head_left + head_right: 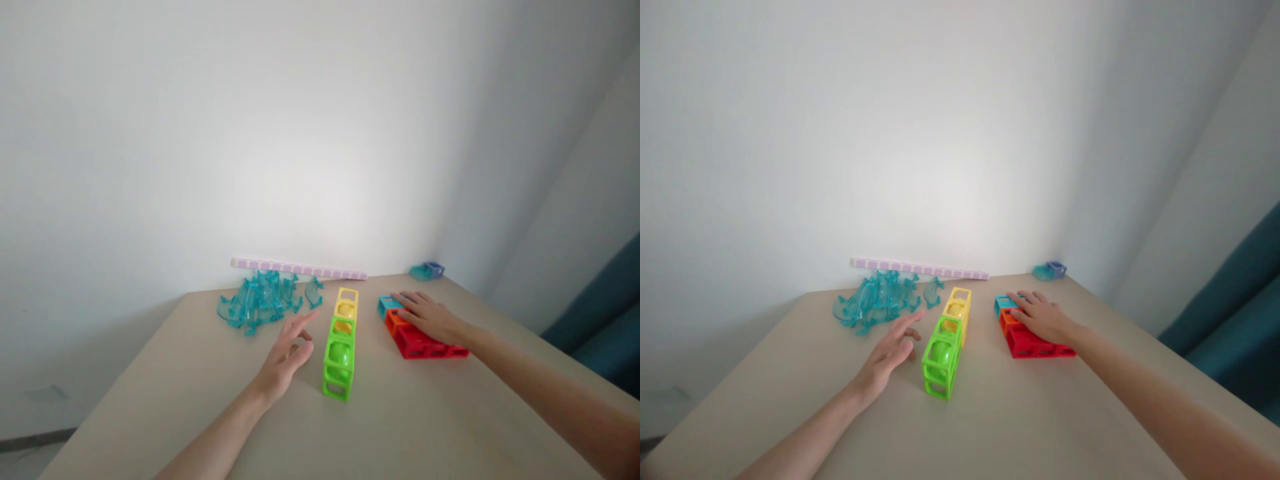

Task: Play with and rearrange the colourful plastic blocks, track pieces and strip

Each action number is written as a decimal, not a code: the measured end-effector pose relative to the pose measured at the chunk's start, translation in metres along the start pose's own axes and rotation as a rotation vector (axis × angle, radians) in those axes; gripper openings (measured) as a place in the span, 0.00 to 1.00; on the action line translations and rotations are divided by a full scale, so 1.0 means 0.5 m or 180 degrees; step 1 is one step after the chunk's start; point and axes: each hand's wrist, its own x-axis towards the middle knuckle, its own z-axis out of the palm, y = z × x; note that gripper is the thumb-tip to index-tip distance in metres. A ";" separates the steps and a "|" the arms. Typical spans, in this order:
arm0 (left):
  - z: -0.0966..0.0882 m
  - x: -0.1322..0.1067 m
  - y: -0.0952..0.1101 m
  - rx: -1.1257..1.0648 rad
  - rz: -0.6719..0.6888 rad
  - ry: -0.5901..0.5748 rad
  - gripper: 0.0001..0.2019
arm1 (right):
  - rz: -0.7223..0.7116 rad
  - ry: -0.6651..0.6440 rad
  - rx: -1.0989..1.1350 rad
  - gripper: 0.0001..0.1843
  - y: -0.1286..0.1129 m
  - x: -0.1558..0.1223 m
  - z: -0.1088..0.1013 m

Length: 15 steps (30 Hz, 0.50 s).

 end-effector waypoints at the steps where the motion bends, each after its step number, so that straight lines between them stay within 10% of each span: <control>1: 0.006 -0.001 0.002 -0.0039 -0.0027 -0.0122 0.26 | 0.0061 -0.0031 0.0064 0.31 -0.008 -0.010 0.008; 9: 0.012 0.002 -0.015 -0.1406 -0.0738 -0.0009 0.38 | -0.0278 0.0020 0.0472 0.32 -0.215 -0.023 0.005; 15: -0.012 0.000 0.006 -0.1637 -0.1243 0.0256 0.40 | -0.0593 0.0135 0.0731 0.30 -0.260 -0.037 -0.005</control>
